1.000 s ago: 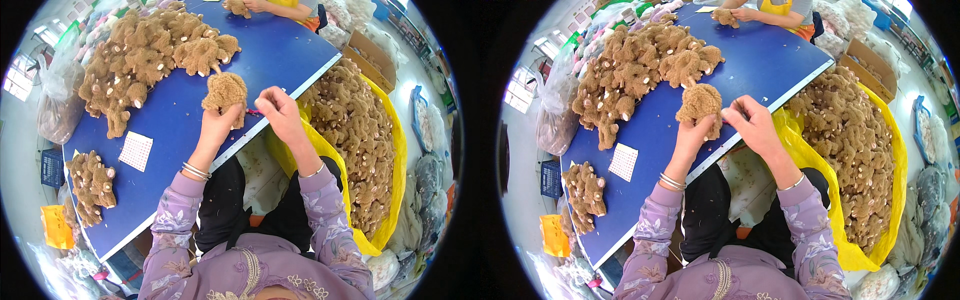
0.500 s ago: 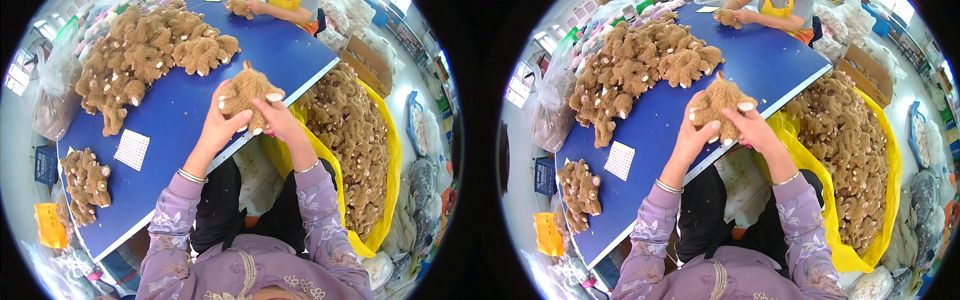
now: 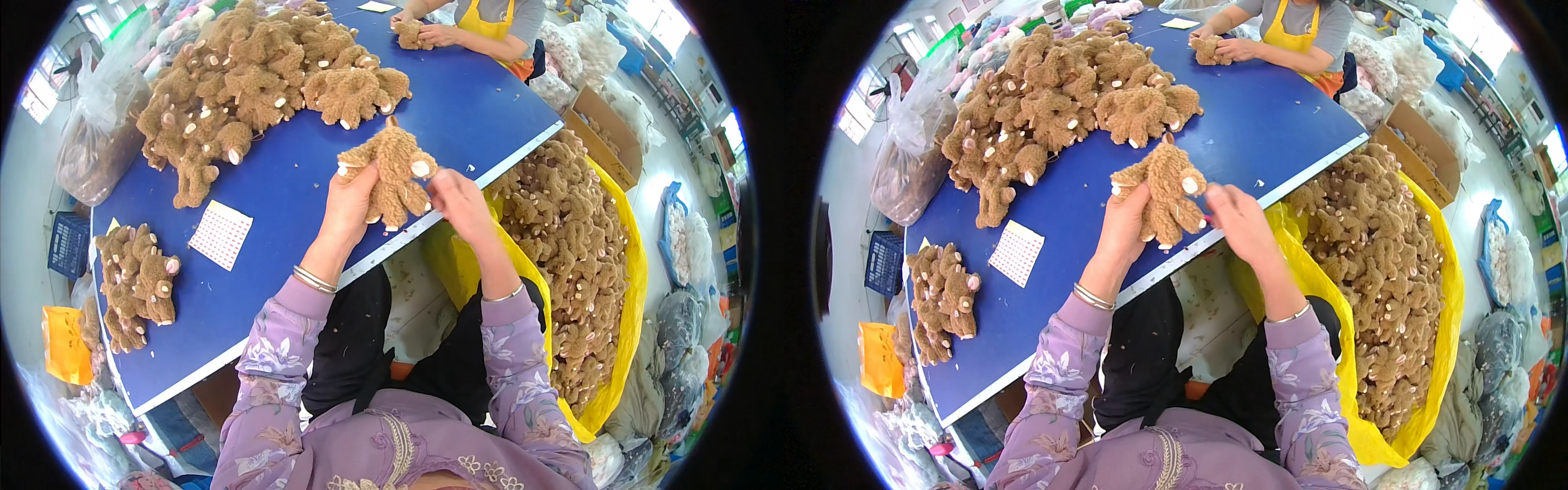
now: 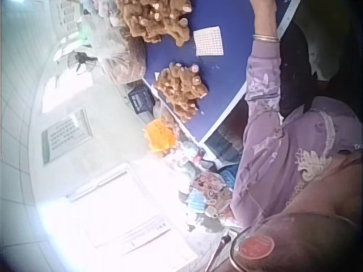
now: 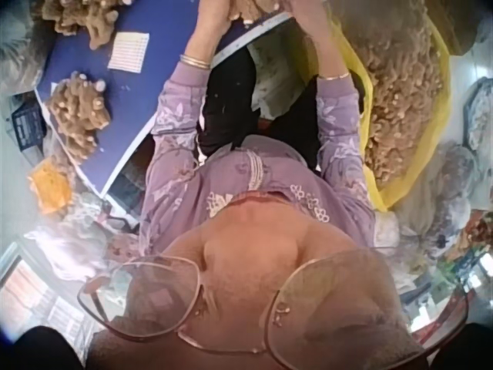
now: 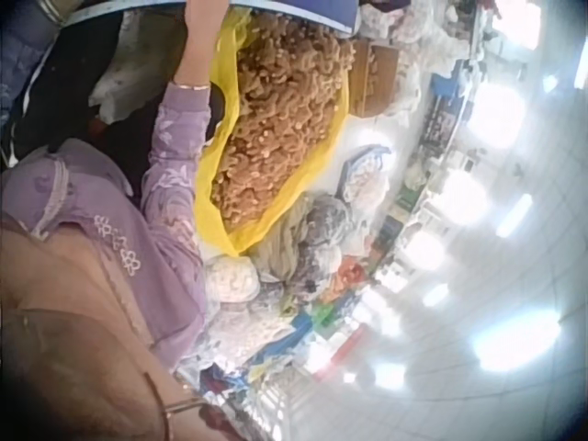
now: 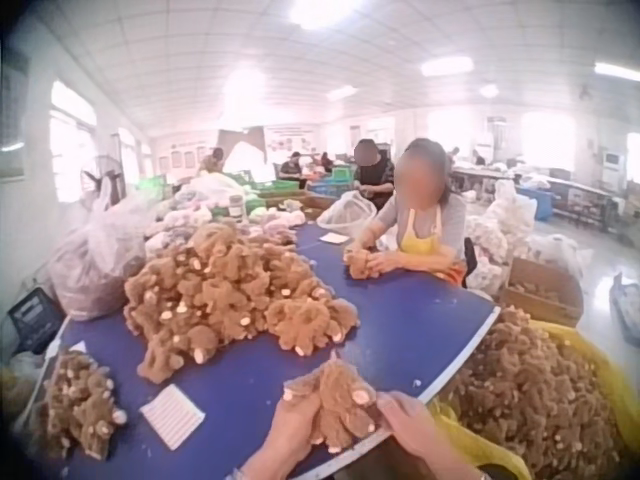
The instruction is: The person trims excess fabric from small brown stuffed animals using scissors. They pick up each toy, snip loose threads or edges, and place the finished items on a blue table. The process is repeated for multiple units in a factory setting.
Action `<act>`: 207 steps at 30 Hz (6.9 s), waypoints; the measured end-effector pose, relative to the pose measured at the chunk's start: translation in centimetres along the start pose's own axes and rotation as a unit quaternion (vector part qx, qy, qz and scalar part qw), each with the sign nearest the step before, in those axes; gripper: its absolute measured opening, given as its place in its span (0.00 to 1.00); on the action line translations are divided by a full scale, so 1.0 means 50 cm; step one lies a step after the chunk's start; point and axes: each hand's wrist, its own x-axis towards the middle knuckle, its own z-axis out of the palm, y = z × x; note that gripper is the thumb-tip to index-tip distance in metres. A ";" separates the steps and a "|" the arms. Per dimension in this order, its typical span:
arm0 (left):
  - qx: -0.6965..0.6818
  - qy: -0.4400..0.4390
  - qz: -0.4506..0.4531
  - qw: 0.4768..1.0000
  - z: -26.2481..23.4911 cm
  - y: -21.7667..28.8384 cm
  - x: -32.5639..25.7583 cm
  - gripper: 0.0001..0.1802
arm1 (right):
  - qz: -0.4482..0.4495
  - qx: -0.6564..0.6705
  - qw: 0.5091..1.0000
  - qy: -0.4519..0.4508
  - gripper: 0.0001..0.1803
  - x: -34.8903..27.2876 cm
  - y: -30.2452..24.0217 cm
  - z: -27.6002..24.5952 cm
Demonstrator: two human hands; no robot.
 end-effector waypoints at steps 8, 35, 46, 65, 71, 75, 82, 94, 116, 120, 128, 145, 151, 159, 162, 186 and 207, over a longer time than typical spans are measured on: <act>0.044 0.057 0.045 0.996 0.002 -0.006 0.000 0.13 | -0.213 -0.135 0.967 -0.029 0.15 -0.058 -0.061 0.004; 0.191 0.025 0.032 0.981 -0.018 -0.041 0.007 0.09 | -0.284 -0.237 0.924 -0.097 0.14 -0.033 -0.021 0.013; 0.176 0.065 0.064 0.980 -0.006 -0.039 0.012 0.09 | -0.260 -0.111 0.959 0.020 0.07 -0.041 -0.033 0.040; 0.309 -0.214 -0.132 0.917 0.029 -0.006 -0.035 0.16 | -0.110 0.138 0.984 -0.005 0.13 0.003 -0.011 -0.027; 0.311 -0.306 -0.213 0.874 0.015 -0.006 -0.038 0.13 | -0.032 0.288 0.957 0.005 0.12 0.014 -0.001 -0.037; 0.328 -0.363 -0.248 0.836 0.030 0.009 -0.049 0.20 | -0.018 0.325 0.945 0.020 0.13 0.021 0.014 -0.048; 0.387 -0.248 -0.078 0.885 0.024 -0.010 -0.055 0.11 | -0.072 0.318 0.945 -0.011 0.13 0.019 0.020 -0.053; 0.211 -0.158 0.016 0.964 0.020 -0.003 -0.044 0.05 | -0.085 0.300 0.949 -0.034 0.14 0.037 0.029 -0.064; 0.109 -0.119 -0.064 0.985 0.013 -0.007 -0.022 0.25 | -0.045 0.167 0.984 -0.045 0.10 -0.010 -0.015 -0.018; 0.045 -0.100 -0.047 0.993 0.017 -0.004 -0.018 0.22 | -0.048 0.264 0.963 -0.008 0.10 -0.006 -0.008 -0.001; -0.009 -0.062 0.031 0.998 0.010 0.002 -0.007 0.22 | -0.150 0.176 0.973 -0.009 0.09 -0.035 -0.013 0.039; 0.074 0.001 0.049 0.996 0.007 -0.016 -0.005 0.17 | -0.231 -0.160 0.957 0.071 0.12 -0.051 -0.035 0.048; 0.058 0.019 -0.011 0.998 -0.027 -0.005 0.016 0.17 | -0.269 -0.159 0.948 0.061 0.14 -0.066 -0.036 0.048; 0.031 -0.009 -0.019 0.999 -0.025 0.006 0.006 0.20 | -0.295 -0.119 0.948 0.028 0.14 -0.071 -0.027 0.050; 0.037 -0.037 -0.007 0.999 -0.021 0.001 0.003 0.21 | -0.165 0.036 0.985 0.047 0.14 -0.062 -0.027 0.029; 0.068 -0.124 -0.023 0.990 -0.012 0.021 -0.007 0.20 | -0.111 0.138 0.984 -0.012 0.09 -0.051 -0.026 -0.014; 0.173 -0.134 -0.045 0.975 0.000 -0.006 -0.018 0.21 | -0.090 0.187 0.977 -0.055 0.18 -0.022 -0.004 0.023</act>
